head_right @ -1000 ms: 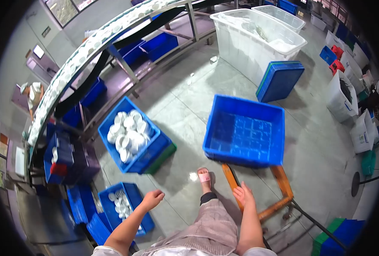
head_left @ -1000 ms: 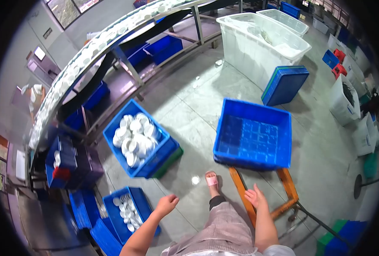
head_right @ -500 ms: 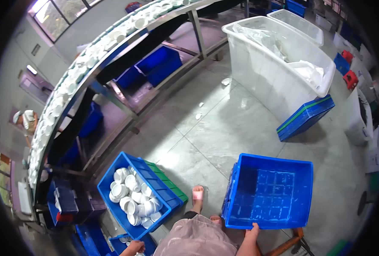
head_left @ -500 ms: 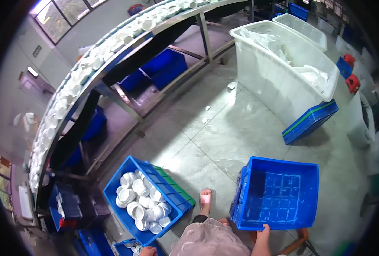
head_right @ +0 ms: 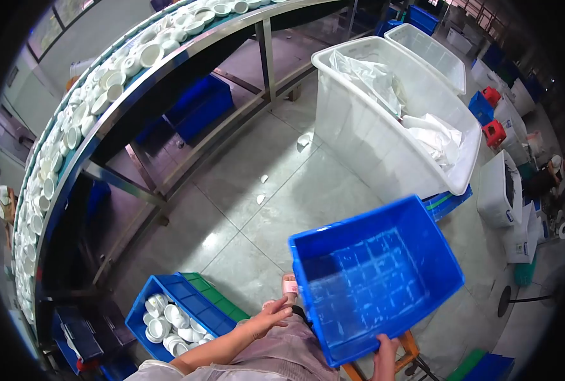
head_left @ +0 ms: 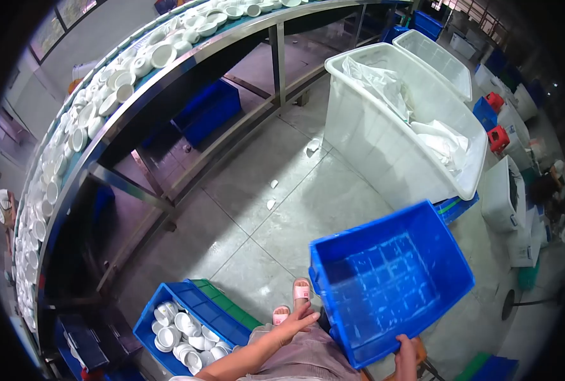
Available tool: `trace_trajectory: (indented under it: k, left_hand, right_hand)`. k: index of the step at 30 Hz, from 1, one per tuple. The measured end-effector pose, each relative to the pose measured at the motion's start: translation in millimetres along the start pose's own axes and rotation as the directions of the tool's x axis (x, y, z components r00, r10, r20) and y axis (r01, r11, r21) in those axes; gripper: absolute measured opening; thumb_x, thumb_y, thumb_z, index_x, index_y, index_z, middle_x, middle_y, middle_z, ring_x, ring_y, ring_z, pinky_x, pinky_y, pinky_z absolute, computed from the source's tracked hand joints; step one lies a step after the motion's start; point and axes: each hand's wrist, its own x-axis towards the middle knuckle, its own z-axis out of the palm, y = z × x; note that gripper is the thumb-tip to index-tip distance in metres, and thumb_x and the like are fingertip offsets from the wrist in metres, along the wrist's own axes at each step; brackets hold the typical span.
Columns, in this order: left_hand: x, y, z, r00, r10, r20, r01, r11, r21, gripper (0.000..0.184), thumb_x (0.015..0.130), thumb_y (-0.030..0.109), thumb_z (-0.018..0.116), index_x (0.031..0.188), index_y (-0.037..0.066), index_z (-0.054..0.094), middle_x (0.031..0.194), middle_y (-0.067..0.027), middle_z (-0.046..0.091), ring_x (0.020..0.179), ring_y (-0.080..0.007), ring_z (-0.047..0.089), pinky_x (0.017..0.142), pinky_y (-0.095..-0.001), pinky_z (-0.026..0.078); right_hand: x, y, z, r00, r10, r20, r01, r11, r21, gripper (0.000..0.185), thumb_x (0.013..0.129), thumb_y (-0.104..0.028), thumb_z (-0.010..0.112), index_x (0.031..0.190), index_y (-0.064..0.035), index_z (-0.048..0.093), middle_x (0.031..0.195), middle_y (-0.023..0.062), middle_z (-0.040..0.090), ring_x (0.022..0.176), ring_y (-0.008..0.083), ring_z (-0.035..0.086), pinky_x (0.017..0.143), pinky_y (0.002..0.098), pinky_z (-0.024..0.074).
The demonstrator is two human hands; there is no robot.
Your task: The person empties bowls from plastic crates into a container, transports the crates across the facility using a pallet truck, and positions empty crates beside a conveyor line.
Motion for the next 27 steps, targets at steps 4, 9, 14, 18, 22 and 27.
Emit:
trace_trajectory:
  k: [4, 9, 14, 18, 22, 27]
  left_hand:
    - [-12.2, 21.6, -17.1, 0.982, -0.1, -0.159, 0.076, 0.985, -0.153, 0.092, 0.074, 0.058, 0.064, 0.141, 0.009, 0.023, 0.136, -0.0151, 0.036, 0.124, -0.0274, 0.037, 0.092, -0.0408, 0.039]
    - [5.9, -15.7, -87.3, 0.873, -0.365, -0.323, 0.01, 0.676, -0.737, 0.082, 0.073, 0.052, 0.069, 0.134, 0.011, 0.034, 0.135, -0.0102, 0.041, 0.122, -0.0317, 0.039, 0.099, -0.0544, 0.03]
    - [13.9, -14.7, -163.3, 0.79, -0.204, -0.577, -0.436, 0.475, -0.765, 0.04, 0.081, 0.021, 0.062, 0.117, 0.006, 0.051, 0.118, -0.0125, 0.056, 0.109, -0.0312, 0.053, 0.093, -0.0568, 0.04]
    - [4.1, 41.0, -222.5, 0.709, -0.244, -0.661, -0.517, 0.458, -0.724, 0.038, 0.075, 0.017, 0.058, 0.11, 0.004, 0.052, 0.11, -0.0133, 0.057, 0.103, -0.0326, 0.055, 0.088, -0.0546, 0.044]
    - [-9.6, 43.9, -269.8, 0.788, -0.136, -0.601, -0.52, 0.375, -0.767, 0.047, 0.064, 0.01, 0.055, 0.111, 0.005, 0.052, 0.115, -0.0132, 0.055, 0.108, -0.0352, 0.052, 0.09, -0.0566, 0.042]
    - [23.2, 157.5, -294.7, 0.724, 0.101, -0.682, -0.636, 0.48, -0.604, 0.043, 0.068, 0.017, 0.057, 0.109, 0.006, 0.055, 0.108, -0.0099, 0.06, 0.101, -0.031, 0.057, 0.085, -0.0525, 0.047]
  right_hand:
    - [23.2, 18.3, 79.4, 0.975, -0.065, 0.21, 0.103, 0.979, -0.174, 0.036, 0.066, 0.002, 0.055, 0.102, 0.0064, 0.059, 0.089, 0.0095, 0.063, 0.078, 0.0206, 0.06, 0.07, 0.032, 0.0477]
    - [64.2, 34.1, 201.8, 0.884, -0.127, 0.451, 0.381, 0.754, -0.535, 0.035, 0.067, -0.01, 0.059, 0.101, -0.0038, 0.062, 0.092, 0.0162, 0.066, 0.085, 0.0297, 0.064, 0.076, 0.0372, 0.0486]
    - [54.2, -15.4, 356.5, 0.716, -0.063, 0.695, 0.646, 0.436, -0.626, 0.037, 0.067, -0.023, 0.058, 0.1, -0.0065, 0.064, 0.091, 0.0203, 0.065, 0.088, 0.0379, 0.062, 0.076, 0.0418, 0.0491]
    - [66.0, -20.8, 482.2, 0.6, 0.124, 0.79, 0.702, 0.391, -0.595, 0.038, 0.066, -0.027, 0.059, 0.093, -0.0004, 0.066, 0.088, 0.0255, 0.063, 0.087, 0.0398, 0.062, 0.076, 0.0442, 0.0492]
    - [22.7, -21.5, 561.1, 0.63, 0.155, 0.761, 0.732, 0.206, -0.649, 0.039, 0.065, -0.031, 0.059, 0.084, 0.002, 0.067, 0.092, 0.0253, 0.063, 0.089, 0.0367, 0.062, 0.078, 0.041, 0.0489]
    - [63.8, -60.8, 662.2, 0.546, -0.014, 0.838, 0.78, 0.374, -0.502, 0.028, 0.064, -0.025, 0.06, 0.08, -0.0014, 0.065, 0.077, 0.0234, 0.063, 0.075, 0.0373, 0.063, 0.067, 0.0422, 0.0495]
